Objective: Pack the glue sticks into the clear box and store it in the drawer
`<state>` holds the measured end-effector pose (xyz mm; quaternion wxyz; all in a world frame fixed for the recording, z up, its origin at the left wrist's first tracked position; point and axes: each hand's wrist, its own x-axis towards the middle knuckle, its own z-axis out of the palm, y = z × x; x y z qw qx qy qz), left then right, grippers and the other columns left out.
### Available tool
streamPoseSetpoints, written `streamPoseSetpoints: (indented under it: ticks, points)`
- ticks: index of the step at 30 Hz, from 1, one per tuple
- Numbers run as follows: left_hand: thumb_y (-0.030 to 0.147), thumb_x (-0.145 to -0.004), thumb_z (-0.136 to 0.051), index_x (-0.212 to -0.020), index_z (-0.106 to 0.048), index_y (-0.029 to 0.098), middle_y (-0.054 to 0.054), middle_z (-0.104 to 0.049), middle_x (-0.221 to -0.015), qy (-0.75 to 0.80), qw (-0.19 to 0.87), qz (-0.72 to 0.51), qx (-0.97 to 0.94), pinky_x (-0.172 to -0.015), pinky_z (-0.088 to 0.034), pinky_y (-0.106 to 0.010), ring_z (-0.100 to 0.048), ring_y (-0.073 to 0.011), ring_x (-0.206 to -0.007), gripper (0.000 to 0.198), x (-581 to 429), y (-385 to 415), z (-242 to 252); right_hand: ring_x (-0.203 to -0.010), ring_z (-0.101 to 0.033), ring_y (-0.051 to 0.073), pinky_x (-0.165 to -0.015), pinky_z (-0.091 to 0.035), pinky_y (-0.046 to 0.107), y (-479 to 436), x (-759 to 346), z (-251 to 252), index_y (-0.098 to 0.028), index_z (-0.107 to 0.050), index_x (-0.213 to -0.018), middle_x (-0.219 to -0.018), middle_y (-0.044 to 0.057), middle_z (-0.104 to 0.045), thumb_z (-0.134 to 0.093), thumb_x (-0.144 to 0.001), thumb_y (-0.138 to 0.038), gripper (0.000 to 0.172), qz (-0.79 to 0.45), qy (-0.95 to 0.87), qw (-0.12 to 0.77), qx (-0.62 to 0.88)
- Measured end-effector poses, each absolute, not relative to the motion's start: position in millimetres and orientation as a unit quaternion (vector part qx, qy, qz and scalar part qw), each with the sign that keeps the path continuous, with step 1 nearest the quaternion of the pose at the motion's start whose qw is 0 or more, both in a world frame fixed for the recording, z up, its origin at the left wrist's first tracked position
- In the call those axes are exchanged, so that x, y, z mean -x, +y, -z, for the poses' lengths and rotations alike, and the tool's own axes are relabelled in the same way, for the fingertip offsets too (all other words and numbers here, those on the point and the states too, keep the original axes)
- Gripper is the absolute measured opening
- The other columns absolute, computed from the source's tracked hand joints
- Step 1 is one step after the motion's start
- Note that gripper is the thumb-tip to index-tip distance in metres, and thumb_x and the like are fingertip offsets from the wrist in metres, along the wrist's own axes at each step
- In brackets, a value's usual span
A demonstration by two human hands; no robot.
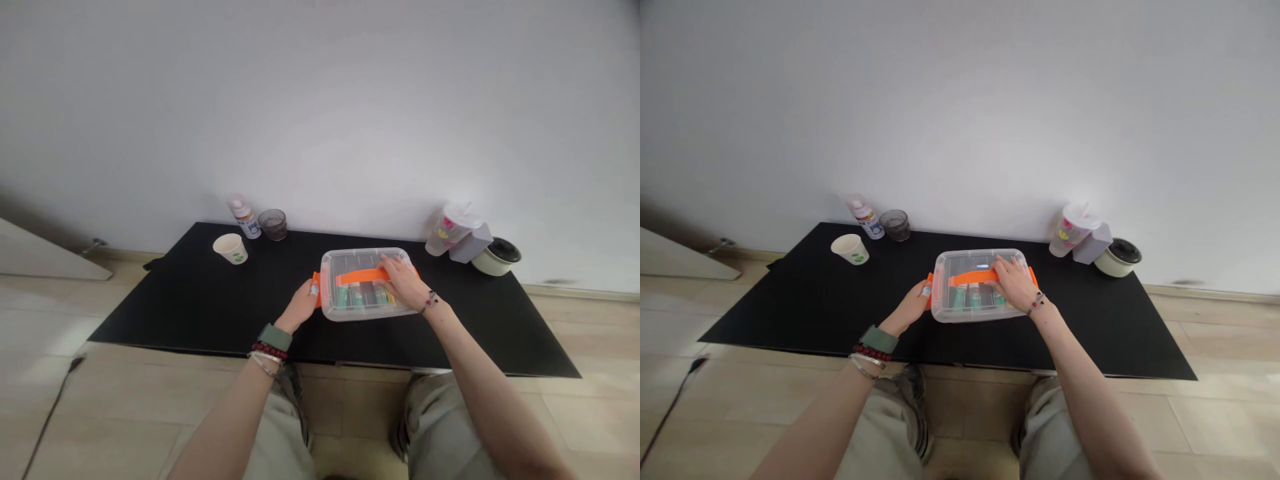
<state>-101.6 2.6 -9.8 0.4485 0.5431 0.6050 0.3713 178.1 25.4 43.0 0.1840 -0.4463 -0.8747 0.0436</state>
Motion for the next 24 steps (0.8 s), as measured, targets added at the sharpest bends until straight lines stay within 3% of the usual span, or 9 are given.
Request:
streamPoseSetpoints:
  ticks: [6, 13, 19, 24]
  points:
    - [0.040, -0.090, -0.044, -0.084, -0.060, 0.017, -0.007, -0.069, -0.086, 0.613, 0.417, -0.344, -0.576, -0.079, -0.048, -0.035, -0.063, -0.0242, -0.085, 0.029, 102.3, 2.8, 3.3, -0.107, -0.058, 0.028, -0.097, -0.043, 0.049, 20.1, -177.5, -57.3, -0.021, -0.057, -0.111, -0.108, 0.013, -0.066, -0.044, -0.098, -0.039, 0.025, -0.092, -0.879, 0.191, 0.427]
    - [0.037, -0.092, -0.041, -0.086, -0.061, 0.017, -0.007, -0.069, -0.087, 0.611, 0.395, -0.326, -0.603, -0.078, -0.048, -0.034, -0.063, -0.0242, -0.084, 0.029, 105.2, 0.6, 7.8, -0.102, -0.061, 0.025, -0.107, -0.032, 0.050, 19.7, -175.8, -56.1, -0.021, -0.062, -0.110, -0.108, 0.008, -0.069, -0.052, -0.093, -0.050, 0.035, -0.131, -0.861, 0.203, 0.447]
    - [0.025, -0.089, -0.043, -0.091, -0.061, 0.018, -0.010, -0.071, -0.095, 0.641, 0.376, -0.292, -0.602, -0.081, -0.047, -0.036, -0.065, -0.0278, -0.091, 0.020, 102.5, 1.7, 4.3, -0.093, -0.057, 0.027, -0.105, -0.028, 0.052, 16.3, -155.4, -55.7, -0.022, -0.068, -0.092, -0.084, 0.006, -0.068, -0.055, -0.089, -0.059, 0.039, -0.019, -0.842, 0.178, 0.509]
    - [0.017, -0.081, -0.048, -0.098, -0.064, 0.017, -0.010, -0.072, -0.101, 0.638, 0.380, -0.289, -0.604, -0.087, -0.047, -0.037, -0.065, -0.0298, -0.100, 0.023, 104.0, 4.9, 6.1, -0.089, -0.054, 0.026, -0.087, -0.038, 0.043, 15.4, -147.9, -56.8, -0.020, -0.064, -0.088, -0.083, 0.009, -0.066, -0.048, -0.095, -0.053, 0.038, -0.007, -0.863, 0.147, 0.483]
